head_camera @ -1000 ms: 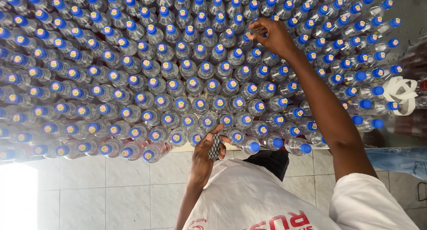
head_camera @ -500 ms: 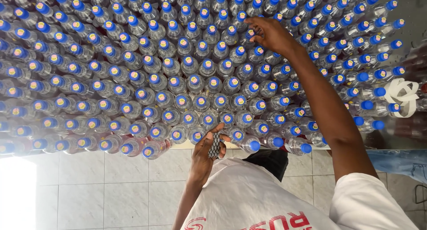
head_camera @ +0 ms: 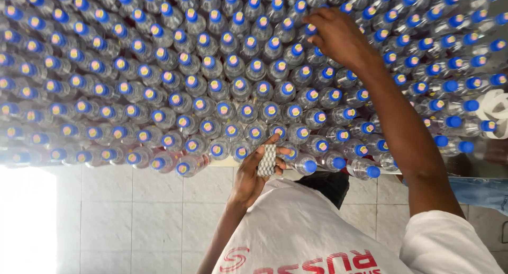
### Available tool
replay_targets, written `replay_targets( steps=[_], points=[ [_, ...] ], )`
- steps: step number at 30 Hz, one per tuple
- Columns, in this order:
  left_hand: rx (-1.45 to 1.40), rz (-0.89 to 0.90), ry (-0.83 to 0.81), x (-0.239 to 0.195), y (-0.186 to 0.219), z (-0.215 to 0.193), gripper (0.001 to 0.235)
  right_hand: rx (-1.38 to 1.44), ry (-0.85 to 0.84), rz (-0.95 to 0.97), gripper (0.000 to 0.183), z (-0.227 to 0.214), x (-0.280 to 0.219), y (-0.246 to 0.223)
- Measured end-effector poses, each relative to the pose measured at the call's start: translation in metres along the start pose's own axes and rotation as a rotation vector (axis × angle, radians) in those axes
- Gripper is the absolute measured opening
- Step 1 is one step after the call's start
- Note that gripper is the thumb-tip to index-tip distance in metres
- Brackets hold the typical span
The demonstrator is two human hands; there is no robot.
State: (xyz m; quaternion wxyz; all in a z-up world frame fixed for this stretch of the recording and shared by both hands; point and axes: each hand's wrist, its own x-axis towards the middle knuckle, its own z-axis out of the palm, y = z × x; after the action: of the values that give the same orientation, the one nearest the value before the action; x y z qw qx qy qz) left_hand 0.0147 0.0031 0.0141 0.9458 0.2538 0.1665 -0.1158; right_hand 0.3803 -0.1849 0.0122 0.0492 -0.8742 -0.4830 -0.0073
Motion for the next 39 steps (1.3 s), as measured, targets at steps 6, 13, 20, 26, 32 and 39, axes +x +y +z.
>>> replay_targets(
  steps=[6,13,20,26,32,39],
  points=[
    [0.076,0.076,-0.115,0.02,-0.024,-0.021,0.066,0.974,-0.108,0.064,0.022,-0.073,-0.054,-0.143],
    [0.12,0.03,-0.145,0.035,-0.058,-0.053,0.064,1.094,-0.261,0.034,0.035,-0.045,-0.083,-0.178],
    [0.168,0.031,-0.159,0.029,-0.03,-0.015,0.062,1.145,-0.282,0.232,0.031,-0.037,-0.09,-0.166],
    [0.174,0.074,-0.095,0.024,-0.023,-0.029,0.066,1.161,-0.046,0.352,0.01,-0.055,-0.039,-0.134],
    [0.16,0.062,0.013,-0.001,0.002,-0.007,0.074,0.806,0.388,0.141,0.018,0.021,0.042,-0.062],
    [0.109,0.115,0.126,-0.017,0.008,-0.022,0.076,0.574,0.391,0.037,0.02,0.068,0.079,-0.041]
  ],
)
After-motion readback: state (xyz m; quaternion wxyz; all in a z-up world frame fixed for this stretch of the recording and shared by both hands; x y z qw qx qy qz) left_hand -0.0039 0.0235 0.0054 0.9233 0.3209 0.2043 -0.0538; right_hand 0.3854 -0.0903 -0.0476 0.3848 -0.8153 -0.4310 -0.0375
